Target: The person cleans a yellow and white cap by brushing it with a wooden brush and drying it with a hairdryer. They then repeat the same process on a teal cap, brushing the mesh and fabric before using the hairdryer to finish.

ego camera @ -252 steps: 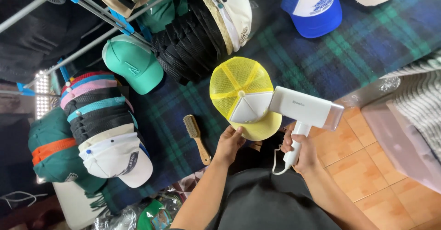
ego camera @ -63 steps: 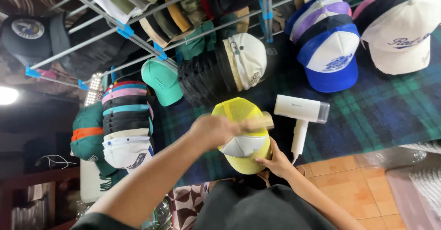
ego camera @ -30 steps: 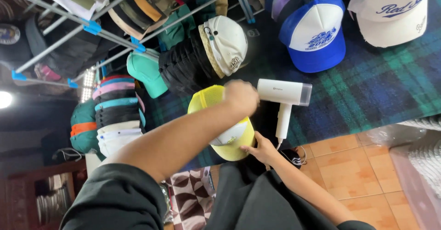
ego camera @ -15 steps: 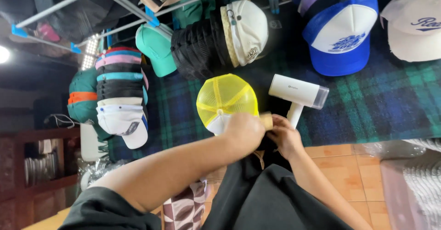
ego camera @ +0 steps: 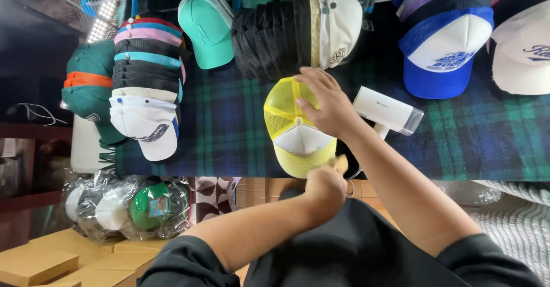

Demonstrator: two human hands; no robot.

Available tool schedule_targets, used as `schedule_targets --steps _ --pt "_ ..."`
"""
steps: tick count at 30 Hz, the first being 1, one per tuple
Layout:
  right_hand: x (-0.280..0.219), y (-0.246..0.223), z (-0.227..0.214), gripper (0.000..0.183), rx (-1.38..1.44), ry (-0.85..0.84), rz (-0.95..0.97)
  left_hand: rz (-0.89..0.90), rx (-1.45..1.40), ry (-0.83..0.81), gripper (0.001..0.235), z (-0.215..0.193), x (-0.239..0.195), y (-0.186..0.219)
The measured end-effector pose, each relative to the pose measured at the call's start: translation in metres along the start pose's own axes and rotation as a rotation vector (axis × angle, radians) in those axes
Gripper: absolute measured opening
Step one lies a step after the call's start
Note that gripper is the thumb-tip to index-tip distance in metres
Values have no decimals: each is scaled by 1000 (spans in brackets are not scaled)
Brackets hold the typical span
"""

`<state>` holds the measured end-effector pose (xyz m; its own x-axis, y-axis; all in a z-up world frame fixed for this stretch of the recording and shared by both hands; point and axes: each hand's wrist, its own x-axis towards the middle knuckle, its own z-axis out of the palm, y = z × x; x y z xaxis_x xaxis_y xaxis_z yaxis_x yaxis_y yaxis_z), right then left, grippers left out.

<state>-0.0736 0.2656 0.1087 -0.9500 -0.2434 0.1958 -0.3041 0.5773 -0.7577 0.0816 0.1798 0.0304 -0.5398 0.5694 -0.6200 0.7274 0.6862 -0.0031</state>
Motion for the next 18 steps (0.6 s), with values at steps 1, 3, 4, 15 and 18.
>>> schedule_targets --steps 1,3,4,15,18 --pt "13 -16 0 49 -11 -3 -2 2 -6 10 28 -17 -10 -7" --pt "31 -50 8 52 -271 -179 234 -122 -84 270 34 -42 -37 -15" --pt "31 -43 19 52 -282 -187 239 -117 -97 275 34 -14 -31 -27" --pt "27 -13 48 58 -622 -205 208 13 -88 1134 42 122 -121 -188" --pt "27 -10 52 55 -642 -147 172 -422 -220 1191 37 186 -132 -217"
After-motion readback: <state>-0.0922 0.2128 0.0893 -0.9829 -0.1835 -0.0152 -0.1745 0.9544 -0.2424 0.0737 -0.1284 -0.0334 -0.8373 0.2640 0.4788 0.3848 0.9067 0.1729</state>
